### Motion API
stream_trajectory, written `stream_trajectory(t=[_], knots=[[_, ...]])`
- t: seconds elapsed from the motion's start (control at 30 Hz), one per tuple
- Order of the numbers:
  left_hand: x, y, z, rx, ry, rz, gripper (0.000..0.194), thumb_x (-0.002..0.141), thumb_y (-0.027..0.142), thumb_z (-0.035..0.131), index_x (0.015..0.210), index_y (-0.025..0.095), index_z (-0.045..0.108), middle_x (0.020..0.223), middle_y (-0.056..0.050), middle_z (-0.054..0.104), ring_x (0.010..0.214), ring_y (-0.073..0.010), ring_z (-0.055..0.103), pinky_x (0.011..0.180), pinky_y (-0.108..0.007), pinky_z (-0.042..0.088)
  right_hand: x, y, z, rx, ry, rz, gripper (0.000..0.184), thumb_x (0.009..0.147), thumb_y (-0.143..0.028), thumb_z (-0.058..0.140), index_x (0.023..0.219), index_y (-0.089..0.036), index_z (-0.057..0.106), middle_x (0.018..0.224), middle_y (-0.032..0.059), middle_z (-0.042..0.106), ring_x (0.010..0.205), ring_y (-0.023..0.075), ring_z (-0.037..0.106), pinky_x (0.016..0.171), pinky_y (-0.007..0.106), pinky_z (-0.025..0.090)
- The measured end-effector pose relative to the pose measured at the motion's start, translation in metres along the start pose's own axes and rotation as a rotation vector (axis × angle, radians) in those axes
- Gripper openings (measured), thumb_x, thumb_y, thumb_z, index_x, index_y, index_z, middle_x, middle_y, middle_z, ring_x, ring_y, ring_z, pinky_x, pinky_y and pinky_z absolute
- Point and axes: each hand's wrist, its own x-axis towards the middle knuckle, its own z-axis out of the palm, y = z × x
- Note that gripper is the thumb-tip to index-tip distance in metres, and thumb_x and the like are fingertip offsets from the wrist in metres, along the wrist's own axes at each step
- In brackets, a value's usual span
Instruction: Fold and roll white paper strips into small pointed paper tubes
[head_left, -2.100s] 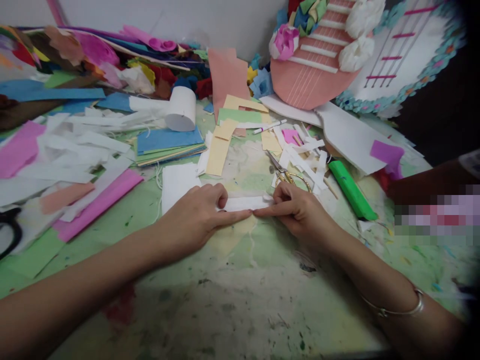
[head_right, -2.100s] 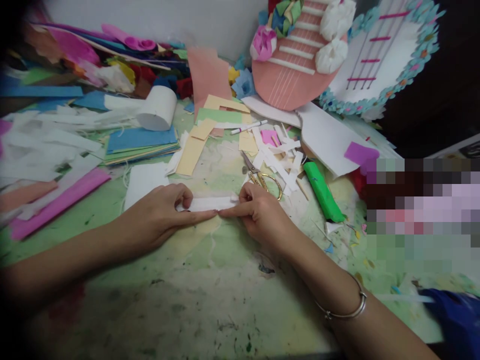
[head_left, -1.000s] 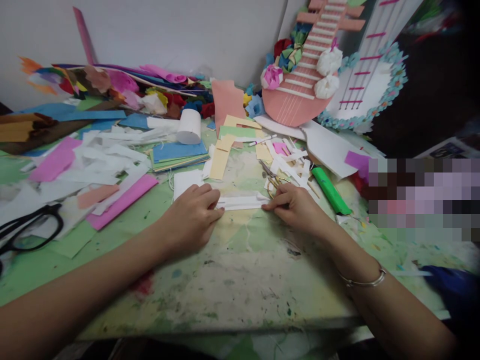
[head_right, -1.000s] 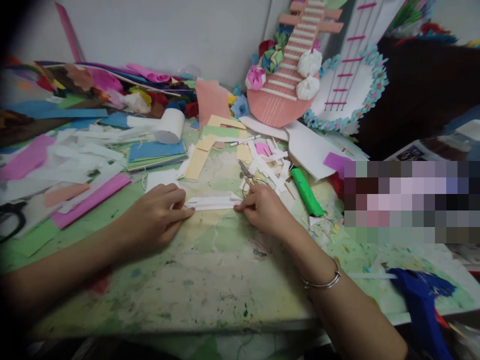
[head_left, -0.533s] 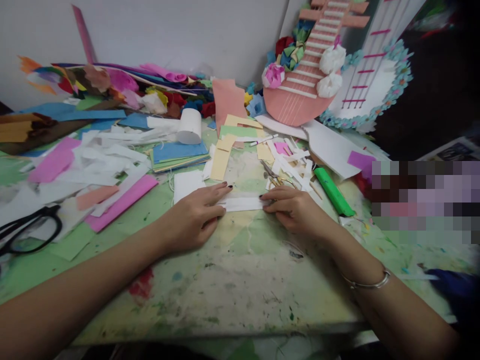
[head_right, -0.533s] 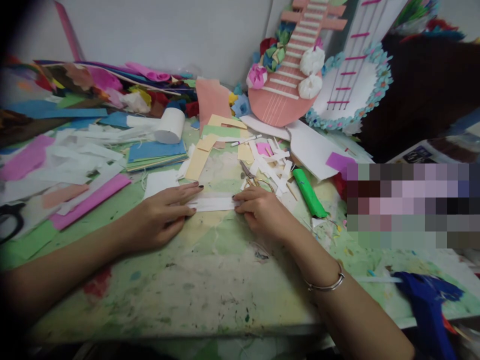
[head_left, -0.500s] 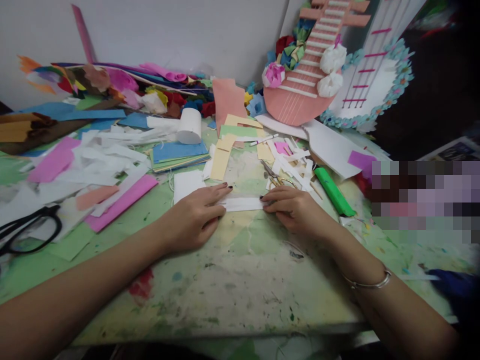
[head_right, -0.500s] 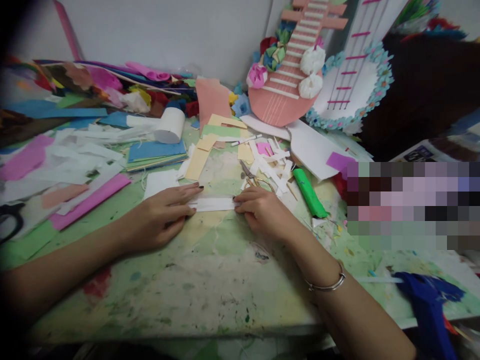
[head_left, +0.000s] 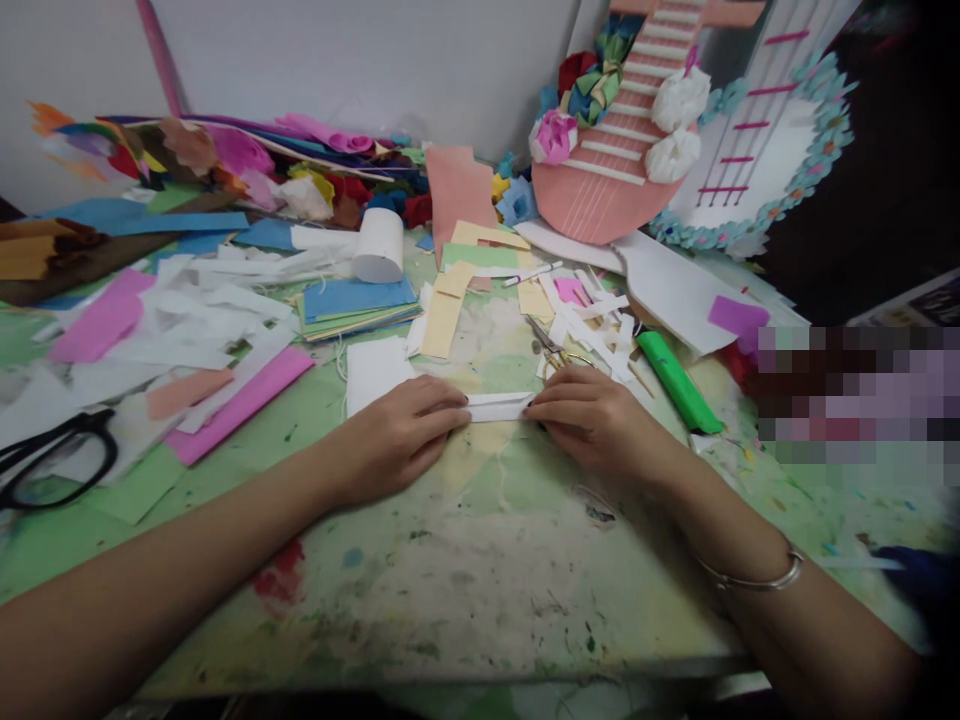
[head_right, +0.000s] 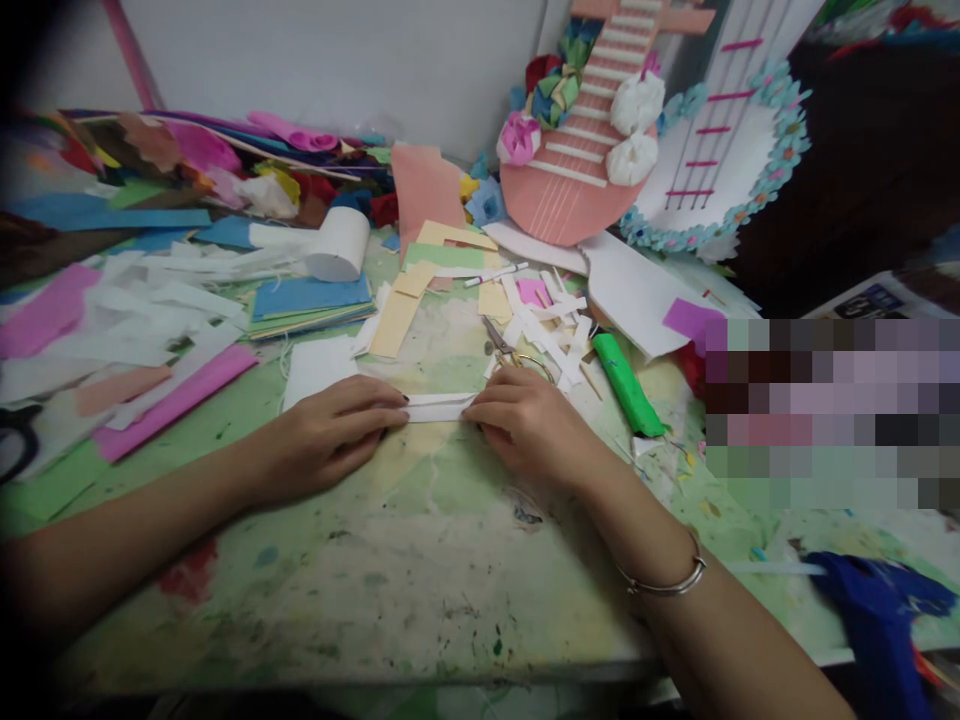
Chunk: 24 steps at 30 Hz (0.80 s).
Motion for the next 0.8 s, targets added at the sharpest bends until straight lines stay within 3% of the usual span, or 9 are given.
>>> stream_trajectory(t=[0.2, 0.37, 0.5, 0.7, 0.8], knots=[[0.001, -0.002, 0.000, 0.011, -0.034, 0.015, 0.030, 0.093, 0.013, 0.046, 0.120, 0.013, 0.060, 0.112, -0.014, 0.064, 0.106, -0.0227, 0.057, 0.093, -0.041, 0.050, 0.002, 0.002, -0.002, -0.099, 0.067, -0.008, 0.020, 0.089, -0.017, 0.055, 0.095, -0.020, 0.074, 0.103, 0.0109, 0.070, 0.098, 0.0238, 0.054, 0.086, 0.043, 0.050], [0.001, -0.002, 0.001, 0.095, -0.013, 0.079, 0.031, 0.095, 0.014, 0.046, 0.123, 0.010, 0.058, 0.109, -0.015, 0.065, 0.104, -0.0245, 0.058, 0.091, -0.043, 0.052, 0.000, 0.006, 0.001, -0.082, 0.050, -0.026, 0.020, 0.089, -0.015, 0.055, 0.094, -0.019, 0.074, 0.102, 0.0107, 0.070, 0.097, 0.0231, 0.058, 0.085, 0.042, 0.052], [0.001, -0.001, 0.003, 0.156, 0.005, 0.103, 0.029, 0.094, 0.014, 0.048, 0.119, 0.009, 0.060, 0.108, -0.016, 0.065, 0.103, -0.0258, 0.059, 0.089, -0.044, 0.053, -0.002, 0.006, 0.007, -0.073, 0.089, -0.038, 0.020, 0.089, -0.012, 0.053, 0.093, -0.017, 0.072, 0.114, 0.0127, 0.069, 0.104, 0.0237, 0.061, 0.089, 0.042, 0.053], [0.002, -0.002, 0.002, 0.165, 0.013, 0.120, 0.026, 0.093, 0.012, 0.048, 0.111, 0.006, 0.064, 0.108, -0.017, 0.066, 0.101, -0.0259, 0.061, 0.089, -0.044, 0.054, 0.000, 0.001, 0.007, -0.037, -0.001, 0.031, 0.024, 0.088, -0.008, 0.049, 0.101, -0.015, 0.068, 0.098, 0.0109, 0.072, 0.094, 0.0211, 0.064, 0.081, 0.037, 0.055], [0.001, -0.004, 0.001, 0.160, 0.032, 0.134, 0.023, 0.093, 0.014, 0.050, 0.107, 0.006, 0.066, 0.106, -0.016, 0.068, 0.101, -0.0251, 0.062, 0.090, -0.042, 0.055, 0.001, 0.001, 0.004, -0.059, -0.035, 0.016, 0.024, 0.090, -0.010, 0.049, 0.104, -0.014, 0.068, 0.100, 0.0111, 0.072, 0.094, 0.0208, 0.064, 0.082, 0.036, 0.055]])
